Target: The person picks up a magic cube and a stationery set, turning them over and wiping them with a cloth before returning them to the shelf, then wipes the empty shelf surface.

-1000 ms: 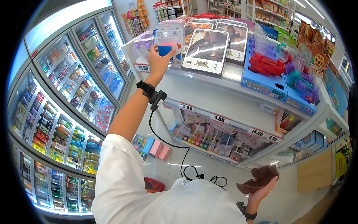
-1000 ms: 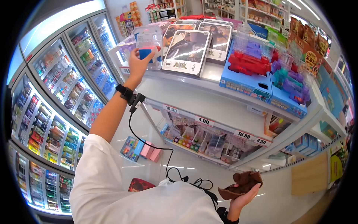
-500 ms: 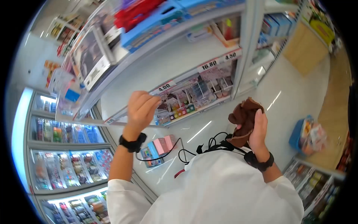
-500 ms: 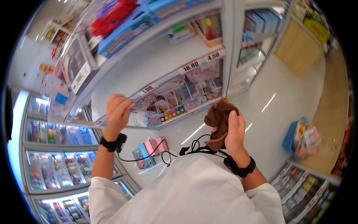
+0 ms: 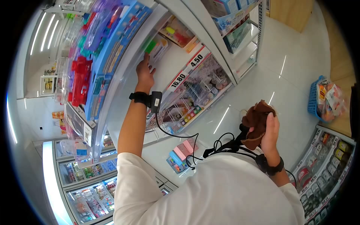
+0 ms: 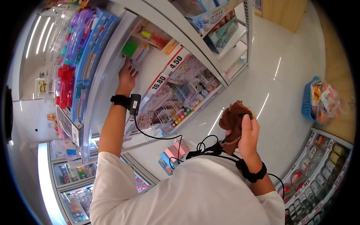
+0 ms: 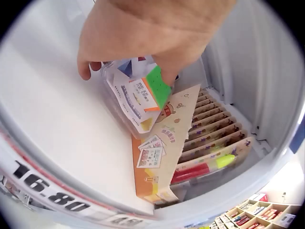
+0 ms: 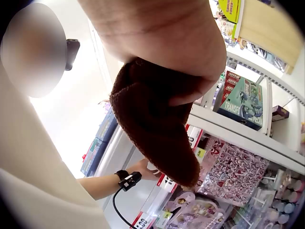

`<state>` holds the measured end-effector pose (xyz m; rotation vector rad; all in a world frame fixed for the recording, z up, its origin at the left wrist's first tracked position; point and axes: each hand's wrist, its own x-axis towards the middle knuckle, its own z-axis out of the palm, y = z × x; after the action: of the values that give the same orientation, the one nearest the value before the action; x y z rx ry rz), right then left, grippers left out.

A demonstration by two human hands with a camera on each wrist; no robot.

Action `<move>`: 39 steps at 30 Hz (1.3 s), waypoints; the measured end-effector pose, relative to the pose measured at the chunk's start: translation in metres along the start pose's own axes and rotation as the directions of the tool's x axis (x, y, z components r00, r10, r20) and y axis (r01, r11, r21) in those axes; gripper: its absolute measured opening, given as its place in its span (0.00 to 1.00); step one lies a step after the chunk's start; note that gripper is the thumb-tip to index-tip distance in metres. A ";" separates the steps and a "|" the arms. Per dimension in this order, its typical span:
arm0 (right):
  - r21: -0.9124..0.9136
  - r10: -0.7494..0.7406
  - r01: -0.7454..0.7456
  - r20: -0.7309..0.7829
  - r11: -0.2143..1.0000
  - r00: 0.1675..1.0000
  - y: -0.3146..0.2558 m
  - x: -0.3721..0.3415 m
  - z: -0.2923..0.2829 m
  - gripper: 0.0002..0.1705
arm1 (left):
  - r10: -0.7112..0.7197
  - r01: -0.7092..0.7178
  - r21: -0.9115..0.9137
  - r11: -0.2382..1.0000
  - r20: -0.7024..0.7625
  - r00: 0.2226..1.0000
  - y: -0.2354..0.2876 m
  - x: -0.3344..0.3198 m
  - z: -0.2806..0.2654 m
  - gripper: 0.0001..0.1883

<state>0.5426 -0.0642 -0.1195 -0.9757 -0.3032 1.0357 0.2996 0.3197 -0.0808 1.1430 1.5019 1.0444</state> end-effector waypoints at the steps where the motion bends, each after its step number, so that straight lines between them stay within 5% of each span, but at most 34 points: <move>1: 0.005 -0.017 0.017 -0.019 1.000 1.000 -0.004 0.006 -0.002 0.22 | -0.061 0.061 0.037 0.997 -0.002 0.998 0.007 0.006 0.006 0.31; 6: -0.017 -0.035 0.034 -0.044 0.999 0.998 -0.016 0.044 -0.012 0.22 | -0.118 0.116 -0.056 0.992 -0.037 0.992 0.009 0.026 0.021 0.40; 11: -0.052 -0.035 0.037 0.029 0.998 0.999 -0.028 0.072 -0.002 0.23 | 0.015 -0.013 -0.133 0.991 0.016 1.000 -0.010 0.037 0.002 0.24; 13: -0.080 -0.010 0.015 0.059 0.997 0.998 -0.029 0.078 0.005 0.23 | -0.042 0.029 -0.247 0.969 -0.047 0.998 -0.007 0.018 0.002 0.20; 17: -0.092 0.038 -0.024 0.148 0.995 0.988 -0.024 0.082 0.026 0.23 | -0.020 0.027 -0.310 0.950 0.025 0.999 -0.004 -0.030 -0.021 0.20; 21: -0.068 0.069 -0.053 0.252 0.996 0.965 -0.011 0.081 0.052 0.23 | -0.156 0.191 -0.294 0.937 0.138 0.978 0.022 -0.107 -0.041 0.21; 24: -0.119 0.150 -0.115 0.355 0.986 0.923 -0.003 0.078 0.076 0.23 | -0.163 0.294 -0.375 0.879 0.343 0.925 0.020 -0.141 -0.067 0.23; 28: -0.216 0.277 -0.192 0.496 0.957 0.823 0.002 0.072 0.112 0.25 | -0.205 0.396 -0.401 0.826 0.441 0.874 0.017 -0.178 -0.096 0.23; 33: -0.308 0.425 -0.294 0.641 0.905 0.638 0.002 0.060 0.146 0.28 | -0.187 0.344 -0.458 0.820 0.354 0.916 0.023 -0.221 -0.098 0.24; 35: -0.316 0.414 -0.268 0.667 0.910 0.620 0.004 0.052 0.157 0.29 | -0.183 0.326 -0.453 0.830 0.331 0.926 0.020 -0.231 -0.099 0.25; 37: -0.280 0.420 -0.313 0.603 0.907 0.678 0.006 0.047 0.162 0.28 | -0.143 0.226 -0.254 0.940 0.306 0.941 0.015 -0.239 -0.099 0.26; 39: -0.312 0.460 -0.338 0.629 0.888 0.627 0.007 0.048 0.160 0.27 | -0.129 0.204 -0.302 0.931 0.251 0.959 0.015 -0.252 -0.096 0.28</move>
<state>0.4628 0.0625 -0.0454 -0.7753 -0.8327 1.8191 0.2376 0.0691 -0.0025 0.8521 1.1712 0.9656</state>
